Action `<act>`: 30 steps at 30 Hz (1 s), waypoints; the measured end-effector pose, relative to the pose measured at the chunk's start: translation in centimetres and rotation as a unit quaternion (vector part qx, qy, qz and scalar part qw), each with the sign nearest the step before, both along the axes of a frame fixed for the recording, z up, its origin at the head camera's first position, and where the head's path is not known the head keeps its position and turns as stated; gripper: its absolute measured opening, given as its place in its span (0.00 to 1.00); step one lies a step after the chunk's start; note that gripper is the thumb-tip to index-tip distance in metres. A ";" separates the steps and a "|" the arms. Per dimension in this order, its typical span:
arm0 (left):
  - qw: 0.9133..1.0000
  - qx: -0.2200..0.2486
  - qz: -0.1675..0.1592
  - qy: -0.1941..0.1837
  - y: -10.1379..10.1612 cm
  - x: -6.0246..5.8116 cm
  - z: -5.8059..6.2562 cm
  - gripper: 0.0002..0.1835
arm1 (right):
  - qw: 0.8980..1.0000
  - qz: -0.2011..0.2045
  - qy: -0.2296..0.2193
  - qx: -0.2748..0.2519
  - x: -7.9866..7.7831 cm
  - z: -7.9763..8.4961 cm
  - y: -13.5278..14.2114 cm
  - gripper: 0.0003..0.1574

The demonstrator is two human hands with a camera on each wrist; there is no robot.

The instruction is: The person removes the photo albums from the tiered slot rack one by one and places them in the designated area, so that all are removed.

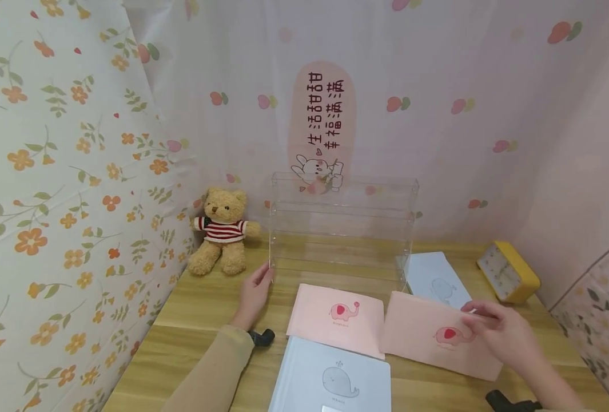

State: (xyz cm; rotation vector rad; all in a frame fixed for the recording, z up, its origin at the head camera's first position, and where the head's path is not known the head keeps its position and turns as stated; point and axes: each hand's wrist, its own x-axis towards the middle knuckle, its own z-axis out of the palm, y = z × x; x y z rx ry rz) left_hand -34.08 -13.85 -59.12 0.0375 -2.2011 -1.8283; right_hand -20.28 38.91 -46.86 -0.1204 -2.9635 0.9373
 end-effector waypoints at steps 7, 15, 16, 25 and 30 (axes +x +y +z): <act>1.000 0.001 0.005 0.001 0.0 0.0 0.3 0.21 | 0.998 0.029 -0.018 0.056 -0.5 -0.8 0.7 0.22; 1.000 0.000 0.004 0.007 0.2 -0.1 -0.2 0.21 | 0.993 0.063 -0.056 0.086 -1.5 -3.0 1.0 0.18; 1.000 0.001 0.004 0.008 0.2 -0.1 -0.2 0.20 | 0.992 0.069 -0.060 0.088 -1.6 -3.3 0.9 0.18; 1.000 -0.002 0.009 0.016 0.2 -0.1 -0.3 0.19 | 0.986 0.088 -0.098 0.099 -2.2 -5.0 -0.7 0.19; 1.000 -0.003 0.010 0.018 0.1 -0.2 -0.3 0.19 | 0.982 0.091 -0.134 0.100 -2.3 -6.3 -1.0 0.22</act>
